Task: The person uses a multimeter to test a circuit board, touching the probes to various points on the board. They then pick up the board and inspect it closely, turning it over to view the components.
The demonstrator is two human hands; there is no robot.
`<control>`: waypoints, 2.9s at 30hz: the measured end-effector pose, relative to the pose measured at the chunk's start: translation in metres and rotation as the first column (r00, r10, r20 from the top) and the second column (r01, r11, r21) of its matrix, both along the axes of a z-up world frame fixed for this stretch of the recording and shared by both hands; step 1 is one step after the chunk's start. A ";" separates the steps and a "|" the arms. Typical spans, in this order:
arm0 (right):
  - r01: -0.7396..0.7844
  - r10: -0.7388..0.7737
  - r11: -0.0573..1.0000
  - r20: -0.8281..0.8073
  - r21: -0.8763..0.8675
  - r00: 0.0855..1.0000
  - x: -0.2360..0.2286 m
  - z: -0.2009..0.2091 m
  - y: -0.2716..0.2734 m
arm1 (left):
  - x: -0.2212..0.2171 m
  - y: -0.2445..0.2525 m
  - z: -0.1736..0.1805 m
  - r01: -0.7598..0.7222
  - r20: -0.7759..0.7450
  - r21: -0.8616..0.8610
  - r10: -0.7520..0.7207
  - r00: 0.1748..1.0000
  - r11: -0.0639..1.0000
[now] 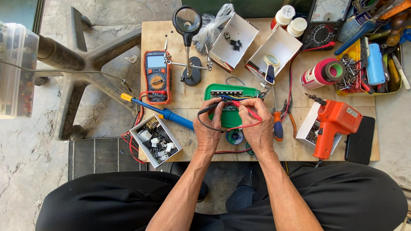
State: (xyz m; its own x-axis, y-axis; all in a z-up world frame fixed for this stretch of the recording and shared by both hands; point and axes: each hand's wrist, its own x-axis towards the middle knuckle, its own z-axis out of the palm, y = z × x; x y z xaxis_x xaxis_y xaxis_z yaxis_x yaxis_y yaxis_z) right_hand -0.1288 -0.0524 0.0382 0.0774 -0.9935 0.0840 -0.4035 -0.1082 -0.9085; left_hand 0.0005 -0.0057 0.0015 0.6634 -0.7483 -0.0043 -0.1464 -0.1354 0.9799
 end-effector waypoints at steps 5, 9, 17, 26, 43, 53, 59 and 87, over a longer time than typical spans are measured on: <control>0.001 -0.005 0.998 0.071 0.056 0.997 -0.001 0.002 -0.001 | -0.001 -0.002 0.001 0.000 0.010 0.015 0.000 1.000 1.000; 0.004 -0.012 0.997 0.101 0.081 0.995 -0.001 0.003 -0.002 | -0.003 -0.002 0.001 -0.003 0.014 0.035 0.002 1.000 0.999; -0.012 0.001 0.997 0.134 0.077 0.991 -0.002 0.004 -0.002 | -0.004 -0.001 0.002 -0.012 0.040 0.028 0.011 0.999 1.000; -0.013 0.001 0.997 0.156 0.078 0.988 0.000 0.008 -0.001 | -0.005 -0.001 0.004 -0.012 0.045 0.017 0.011 0.999 1.000; -0.022 0.007 0.997 0.187 0.080 0.982 0.000 0.004 -0.003 | -0.005 -0.002 -0.001 -0.022 0.059 -0.006 0.022 0.998 1.000; -0.031 0.017 0.997 0.164 0.078 0.986 -0.001 0.007 -0.002 | -0.006 -0.002 -0.001 -0.026 0.056 -0.007 0.026 0.998 1.000; -0.028 0.015 0.997 0.156 0.079 0.988 0.000 0.007 -0.002 | -0.006 -0.001 0.000 -0.028 0.048 0.007 0.028 0.998 1.000; -0.034 0.043 0.995 -0.087 0.094 0.995 -0.002 0.007 -0.005 | 0.000 -0.004 -0.005 0.001 0.138 0.076 -0.011 0.990 0.997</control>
State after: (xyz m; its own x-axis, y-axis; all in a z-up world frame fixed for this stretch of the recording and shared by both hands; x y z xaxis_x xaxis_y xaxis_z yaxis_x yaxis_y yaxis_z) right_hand -0.1305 -0.0576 0.0450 0.1188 -0.9928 -0.0173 -0.4806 -0.0422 -0.8759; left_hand 0.0008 -0.0094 -0.0037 0.6571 -0.7532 0.0303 -0.2807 -0.2072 0.9372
